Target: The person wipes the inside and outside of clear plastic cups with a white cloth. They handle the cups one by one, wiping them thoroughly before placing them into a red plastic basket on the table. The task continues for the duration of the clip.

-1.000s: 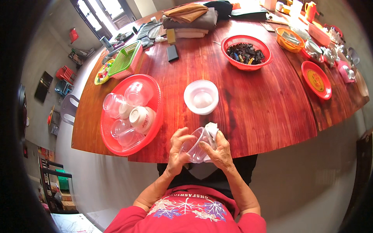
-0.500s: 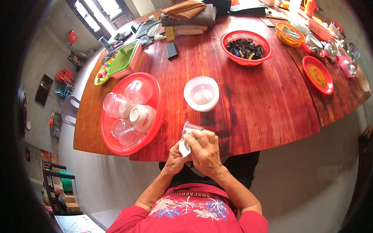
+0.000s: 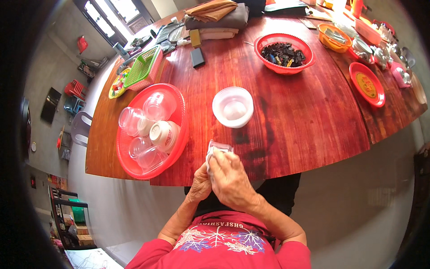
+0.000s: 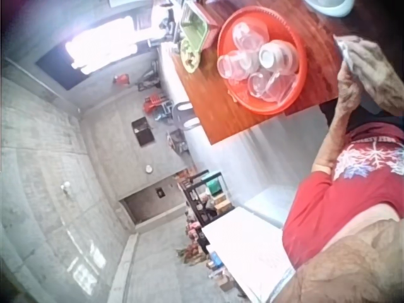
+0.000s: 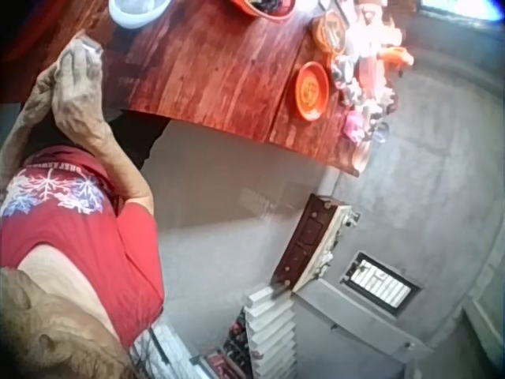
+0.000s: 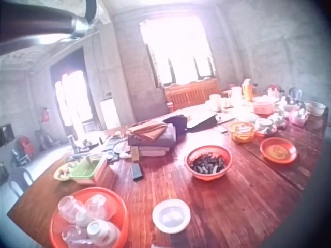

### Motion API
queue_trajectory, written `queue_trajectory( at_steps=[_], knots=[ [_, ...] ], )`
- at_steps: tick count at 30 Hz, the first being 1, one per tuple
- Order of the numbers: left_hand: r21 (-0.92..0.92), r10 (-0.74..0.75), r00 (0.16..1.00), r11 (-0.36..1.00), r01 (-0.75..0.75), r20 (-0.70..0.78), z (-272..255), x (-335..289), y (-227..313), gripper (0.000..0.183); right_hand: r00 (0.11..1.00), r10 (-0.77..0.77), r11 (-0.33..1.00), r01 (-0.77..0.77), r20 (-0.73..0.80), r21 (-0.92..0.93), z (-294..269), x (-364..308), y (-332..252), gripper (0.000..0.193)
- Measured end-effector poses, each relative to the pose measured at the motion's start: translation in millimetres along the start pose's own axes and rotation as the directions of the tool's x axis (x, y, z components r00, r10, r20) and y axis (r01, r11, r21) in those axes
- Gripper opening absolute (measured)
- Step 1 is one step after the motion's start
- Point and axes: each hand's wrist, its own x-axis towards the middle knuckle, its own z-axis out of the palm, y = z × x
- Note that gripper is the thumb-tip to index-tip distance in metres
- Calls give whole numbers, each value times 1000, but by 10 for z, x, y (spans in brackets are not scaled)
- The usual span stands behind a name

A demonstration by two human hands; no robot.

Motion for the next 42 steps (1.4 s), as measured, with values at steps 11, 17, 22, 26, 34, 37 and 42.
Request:
queue_trajectory(
  at_steps=[11, 17, 22, 26, 34, 37, 42],
  knots=[
    [-105, -96, 979, 988, 116, 180, 20, -123, 47, 38, 970, 151, 960, -98, -192, 263, -45, 147, 343, 27],
    [-113, -67, 993, 991, 78, 101, 76, -33, -46, 62, 936, 348, 771, -322, 60, 549, 43, 127, 410, 16],
    [-107, -72, 996, 991, 77, 49, -28, -68, -85, 69, 978, 20, 994, 2, -208, 109, 148, -25, 155, 27],
    [-113, -146, 987, 982, 153, 70, -12, -113, -2, 43, 975, -20, 990, 51, -219, 134, 35, 30, 190, 25],
    [272, 102, 948, 944, -188, 302, 62, -58, 26, 16, 830, 434, 552, -552, 350, 625, -2, 261, 709, 21],
    [78, 5, 991, 997, -16, 134, 6, -99, -76, 18, 923, 381, 748, -346, 60, 567, 69, 236, 446, 18],
    [-98, -4, 999, 995, -1, -52, -38, -134, -81, 36, 974, -14, 986, 51, -227, 161, 109, 42, 99, 35]
  ],
)
